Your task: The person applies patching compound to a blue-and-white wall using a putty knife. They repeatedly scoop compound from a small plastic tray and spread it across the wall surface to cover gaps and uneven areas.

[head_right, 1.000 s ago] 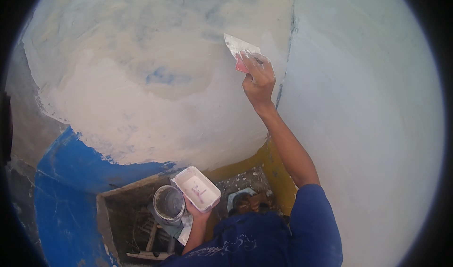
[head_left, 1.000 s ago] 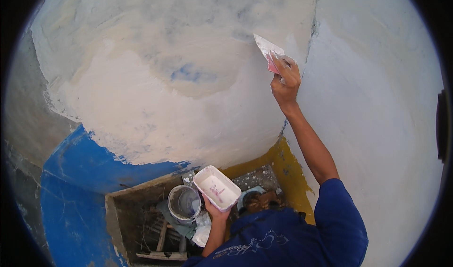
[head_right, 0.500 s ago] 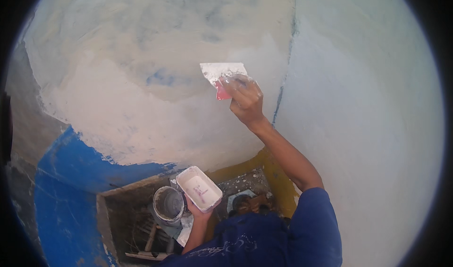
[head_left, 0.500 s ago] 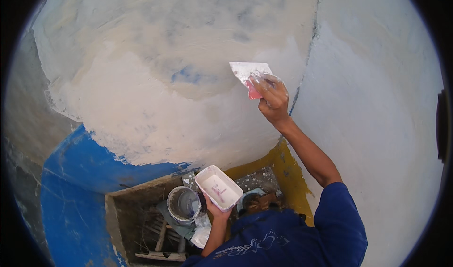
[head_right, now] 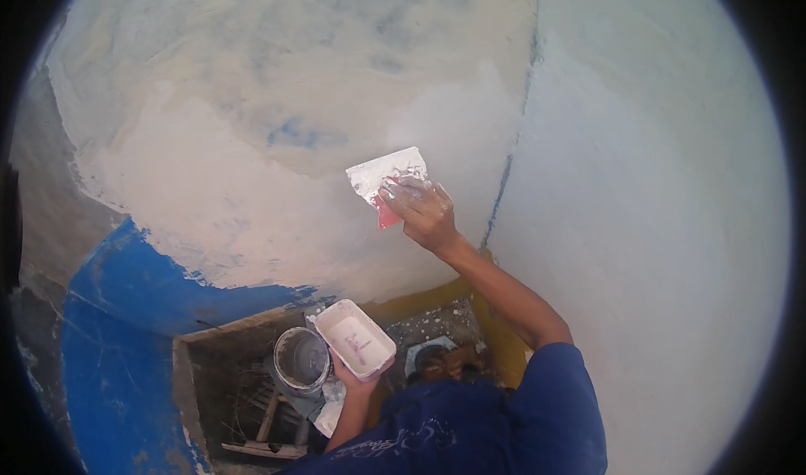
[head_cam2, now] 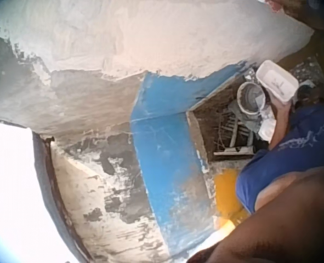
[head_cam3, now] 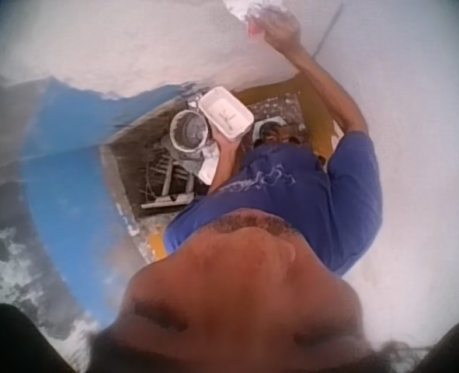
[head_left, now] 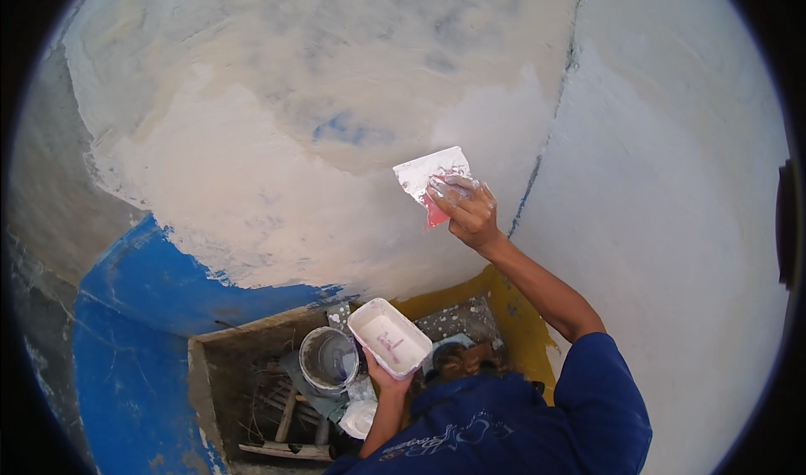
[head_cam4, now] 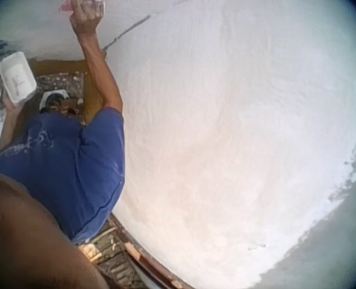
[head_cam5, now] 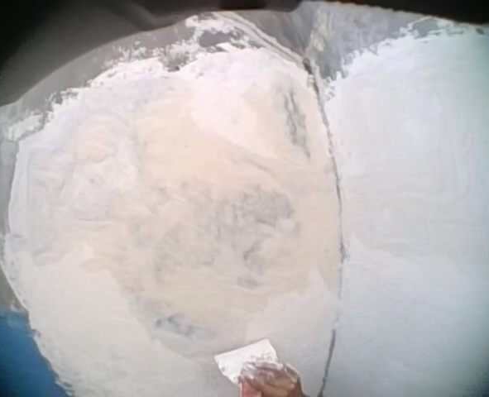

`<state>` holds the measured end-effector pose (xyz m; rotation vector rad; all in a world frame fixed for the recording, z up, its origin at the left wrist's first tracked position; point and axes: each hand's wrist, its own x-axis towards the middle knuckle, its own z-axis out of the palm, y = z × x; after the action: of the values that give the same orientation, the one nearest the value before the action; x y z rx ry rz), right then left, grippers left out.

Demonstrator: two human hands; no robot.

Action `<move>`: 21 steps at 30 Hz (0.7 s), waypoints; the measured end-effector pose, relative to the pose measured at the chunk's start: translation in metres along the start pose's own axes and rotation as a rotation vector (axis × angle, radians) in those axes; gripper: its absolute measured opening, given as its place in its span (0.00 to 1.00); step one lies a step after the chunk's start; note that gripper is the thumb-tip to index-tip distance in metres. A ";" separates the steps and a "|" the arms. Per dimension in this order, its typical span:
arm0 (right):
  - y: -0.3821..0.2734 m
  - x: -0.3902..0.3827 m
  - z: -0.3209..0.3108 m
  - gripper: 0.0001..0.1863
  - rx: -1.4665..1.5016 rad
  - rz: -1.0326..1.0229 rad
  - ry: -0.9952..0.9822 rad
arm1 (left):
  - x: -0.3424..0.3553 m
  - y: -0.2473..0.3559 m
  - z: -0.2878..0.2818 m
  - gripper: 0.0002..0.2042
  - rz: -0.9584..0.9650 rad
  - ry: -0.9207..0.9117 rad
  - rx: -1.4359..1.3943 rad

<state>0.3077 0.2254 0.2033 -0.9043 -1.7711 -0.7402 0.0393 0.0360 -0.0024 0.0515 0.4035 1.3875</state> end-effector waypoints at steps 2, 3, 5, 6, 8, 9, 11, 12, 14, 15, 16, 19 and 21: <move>0.008 0.012 0.002 0.30 -0.036 -0.001 0.075 | 0.001 0.001 0.000 0.35 0.018 -0.012 -0.020; 0.012 0.018 0.006 0.30 -0.075 0.005 0.147 | 0.001 0.001 0.001 0.35 0.017 -0.010 -0.018; 0.027 0.011 0.025 0.30 -0.097 0.018 0.114 | 0.001 0.000 0.003 0.34 0.001 0.001 -0.003; 0.036 0.000 0.039 0.30 -0.161 0.028 0.078 | 0.000 -0.001 0.006 0.34 -0.001 0.003 0.001; 0.041 -0.015 0.053 0.31 -0.220 0.044 0.055 | 0.001 0.000 0.012 0.34 0.021 0.011 0.057; 0.038 -0.026 0.052 0.29 -0.188 0.054 0.024 | 0.002 0.001 0.013 0.34 0.029 0.013 0.052; 0.030 -0.053 0.035 0.28 -0.155 0.075 -0.029 | -0.004 0.003 0.009 0.34 -0.003 0.030 -0.027; 0.030 -0.058 0.025 0.28 -0.138 0.091 -0.031 | -0.006 0.004 0.008 0.34 0.002 0.028 -0.028; 0.032 -0.048 0.013 0.30 -0.064 0.137 0.049 | -0.010 0.006 0.005 0.34 0.042 0.032 -0.007; 0.038 -0.028 0.007 0.32 -0.032 0.164 0.126 | -0.009 0.004 0.007 0.34 0.051 0.024 -0.012; 0.046 -0.003 -0.001 0.33 -0.002 0.192 0.200 | -0.007 0.001 0.010 0.34 0.069 0.030 -0.040; 0.070 0.066 -0.013 0.33 -0.069 0.280 0.312 | -0.004 -0.002 0.006 0.34 0.076 0.050 -0.037; 0.074 0.089 -0.008 0.33 -0.068 0.341 0.359 | -0.004 -0.002 0.003 0.35 0.070 0.053 -0.014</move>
<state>0.3516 0.2805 0.2952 -1.0159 -1.2451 -0.6922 0.0416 0.0323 0.0014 0.0176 0.4400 1.4631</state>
